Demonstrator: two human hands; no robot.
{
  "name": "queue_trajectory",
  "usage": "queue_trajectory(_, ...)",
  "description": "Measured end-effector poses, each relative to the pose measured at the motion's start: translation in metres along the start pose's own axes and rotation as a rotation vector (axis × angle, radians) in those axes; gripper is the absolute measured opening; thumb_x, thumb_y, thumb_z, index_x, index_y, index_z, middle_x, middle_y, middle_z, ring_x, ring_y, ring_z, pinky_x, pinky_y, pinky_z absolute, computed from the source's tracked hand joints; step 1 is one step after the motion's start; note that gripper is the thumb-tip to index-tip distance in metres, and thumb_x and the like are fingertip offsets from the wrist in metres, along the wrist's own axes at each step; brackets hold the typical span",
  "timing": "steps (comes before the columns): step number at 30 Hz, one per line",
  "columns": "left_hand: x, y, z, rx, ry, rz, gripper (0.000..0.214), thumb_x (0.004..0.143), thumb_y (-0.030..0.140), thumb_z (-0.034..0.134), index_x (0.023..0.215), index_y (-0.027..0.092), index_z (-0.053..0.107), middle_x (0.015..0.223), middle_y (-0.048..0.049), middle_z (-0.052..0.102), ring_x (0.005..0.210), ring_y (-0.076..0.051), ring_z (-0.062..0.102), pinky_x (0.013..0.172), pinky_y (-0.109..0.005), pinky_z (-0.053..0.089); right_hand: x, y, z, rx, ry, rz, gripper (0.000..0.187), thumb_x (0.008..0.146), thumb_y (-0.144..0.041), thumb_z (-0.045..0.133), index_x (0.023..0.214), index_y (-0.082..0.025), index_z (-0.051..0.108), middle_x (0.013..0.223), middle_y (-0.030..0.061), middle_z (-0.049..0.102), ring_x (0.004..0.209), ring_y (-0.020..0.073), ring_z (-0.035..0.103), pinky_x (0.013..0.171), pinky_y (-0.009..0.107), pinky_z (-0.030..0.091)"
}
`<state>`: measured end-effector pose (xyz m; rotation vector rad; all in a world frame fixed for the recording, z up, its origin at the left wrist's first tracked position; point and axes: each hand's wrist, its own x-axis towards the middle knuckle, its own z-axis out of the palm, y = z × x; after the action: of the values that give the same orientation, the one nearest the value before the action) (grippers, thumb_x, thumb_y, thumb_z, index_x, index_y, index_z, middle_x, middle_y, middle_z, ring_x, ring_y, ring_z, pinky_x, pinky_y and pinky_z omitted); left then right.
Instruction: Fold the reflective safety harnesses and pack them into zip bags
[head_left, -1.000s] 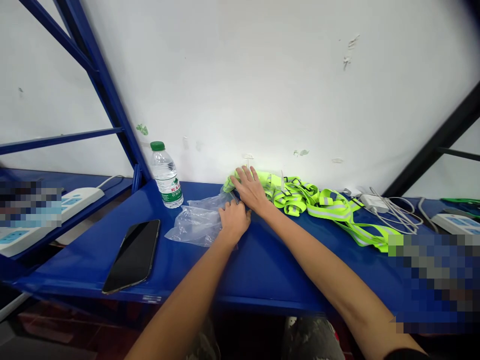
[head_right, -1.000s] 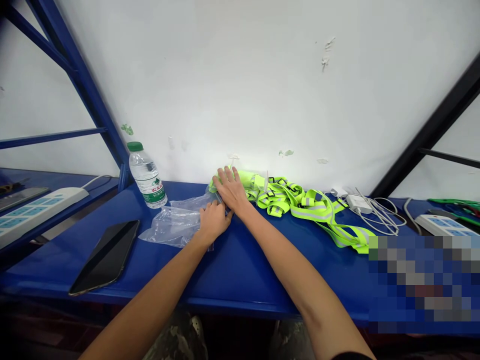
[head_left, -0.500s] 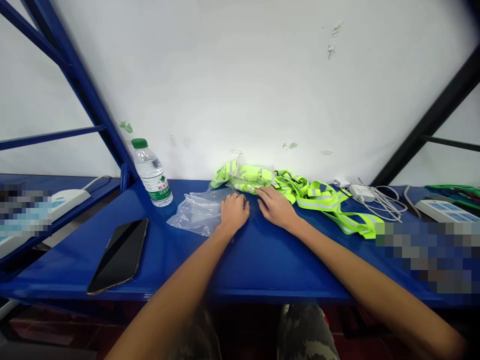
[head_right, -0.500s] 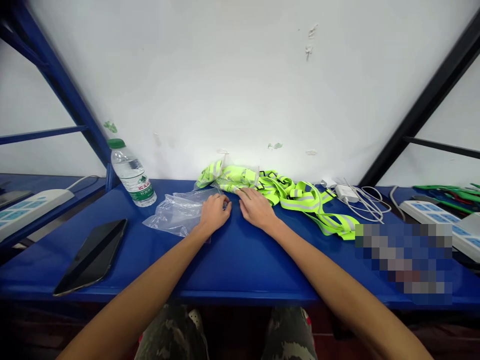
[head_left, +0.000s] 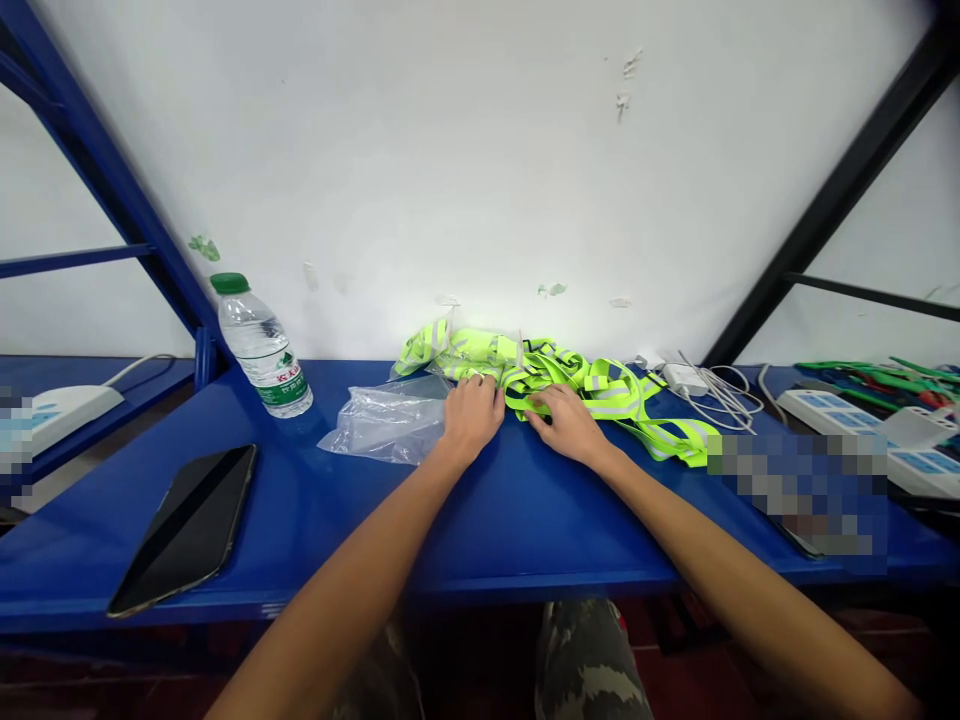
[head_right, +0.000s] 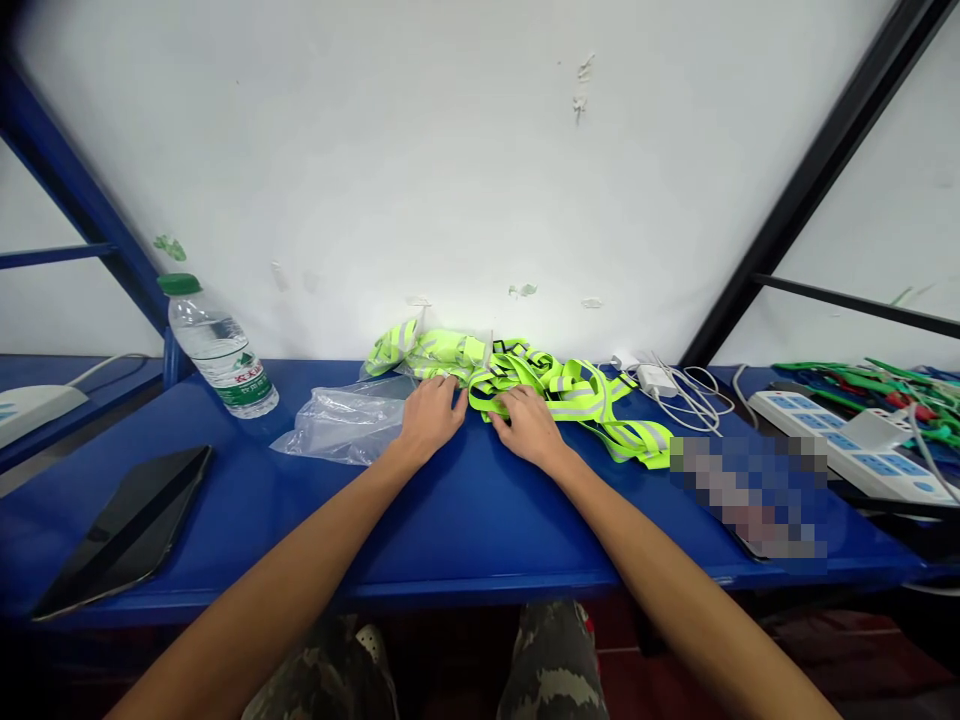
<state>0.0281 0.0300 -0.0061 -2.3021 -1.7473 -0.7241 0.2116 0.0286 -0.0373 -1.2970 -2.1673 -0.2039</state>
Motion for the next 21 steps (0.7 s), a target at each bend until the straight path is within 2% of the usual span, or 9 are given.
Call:
queue_trajectory(4, 0.001, 0.003, 0.006, -0.247, 0.042, -0.003, 0.042, 0.097, 0.045, 0.038, 0.121, 0.016, 0.057, 0.118, -0.0109, 0.066, 0.111, -0.022, 0.060, 0.095, -0.032, 0.045, -0.007, -0.016, -0.010, 0.158, -0.084, -0.101, 0.018, 0.087, -0.024, 0.058, 0.100, -0.016, 0.068, 0.100, 0.0101, 0.071, 0.099, 0.0252, 0.063, 0.092, 0.041, 0.049)
queue_trajectory(7, 0.004, 0.005, 0.009, -0.343, -0.026, 0.033, 0.055, 0.092, 0.051, 0.048, 0.133, 0.015, 0.050, 0.129, -0.0134, 0.062, 0.118, -0.024, 0.058, 0.098, -0.033, 0.044, -0.010, -0.026, -0.017, 0.325, -0.122, -0.127, 0.017, 0.084, -0.019, 0.058, 0.096, -0.019, 0.070, 0.099, 0.0067, 0.073, 0.096, 0.0224, 0.066, 0.090, 0.038, 0.050)
queue_trajectory(9, 0.006, 0.005, 0.008, -0.320, -0.091, 0.044, 0.043, 0.093, 0.044, 0.050, 0.126, 0.017, 0.057, 0.121, -0.0122, 0.067, 0.112, -0.025, 0.062, 0.095, -0.034, 0.046, -0.010, -0.030, -0.020, 0.447, -0.084, -0.114, 0.014, 0.082, -0.018, 0.059, 0.090, -0.020, 0.070, 0.096, 0.0052, 0.074, 0.095, 0.0210, 0.067, 0.090, 0.037, 0.051)
queue_trajectory(11, 0.007, 0.002, 0.004, -0.285, -0.090, 0.048, 0.028, 0.094, 0.032, 0.046, 0.111, 0.018, 0.064, 0.108, -0.0102, 0.071, 0.104, -0.024, 0.065, 0.090, -0.033, 0.047, -0.009, -0.030, -0.022, 0.525, 0.001, -0.080, 0.011, 0.082, -0.020, 0.058, 0.083, -0.020, 0.070, 0.095, 0.0053, 0.074, 0.094, 0.0203, 0.067, 0.091, 0.037, 0.051)
queue_trajectory(13, 0.007, -0.002, -0.003, -0.286, -0.012, 0.034, 0.024, 0.094, 0.026, 0.044, 0.103, 0.019, 0.065, 0.103, -0.0092, 0.071, 0.099, -0.024, 0.065, 0.086, -0.032, 0.046, -0.007, -0.027, -0.023, 0.533, 0.118, -0.014, 0.012, 0.083, -0.022, 0.058, 0.078, -0.020, 0.068, 0.094, 0.0059, 0.074, 0.093, 0.0207, 0.067, 0.090, 0.038, 0.051)
queue_trajectory(16, 0.007, -0.010, -0.017, -0.355, 0.172, -0.047, 0.023, 0.094, 0.026, 0.042, 0.101, 0.019, 0.064, 0.093, -0.0075, 0.071, 0.089, -0.022, 0.065, 0.081, -0.030, 0.046, -0.004, -0.018, -0.025, 0.473, 0.274, 0.111, 0.014, 0.084, -0.026, 0.057, 0.075, -0.020, 0.066, 0.089, 0.0061, 0.073, 0.089, 0.0212, 0.067, 0.087, 0.039, 0.052)
queue_trajectory(18, 0.006, -0.013, -0.025, -0.430, 0.316, -0.108, 0.024, 0.096, 0.025, 0.038, 0.095, 0.019, 0.062, 0.082, -0.0051, 0.069, 0.078, -0.020, 0.064, 0.077, -0.030, 0.045, -0.003, -0.012, -0.024, 0.433, 0.287, 0.177, 0.015, 0.085, -0.028, 0.056, 0.077, -0.020, 0.066, 0.086, 0.0059, 0.072, 0.086, 0.0213, 0.067, 0.085, 0.039, 0.052)
queue_trajectory(21, 0.005, -0.014, -0.031, -0.542, 0.506, -0.137, 0.024, 0.096, 0.023, 0.036, 0.089, 0.020, 0.058, 0.075, -0.0019, 0.066, 0.070, -0.017, 0.060, 0.073, -0.028, 0.043, -0.003, -0.005, -0.019, 0.369, 0.228, 0.239, 0.015, 0.083, -0.031, 0.057, 0.086, -0.019, 0.067, 0.093, 0.0069, 0.071, 0.089, 0.0226, 0.066, 0.085, 0.040, 0.052)
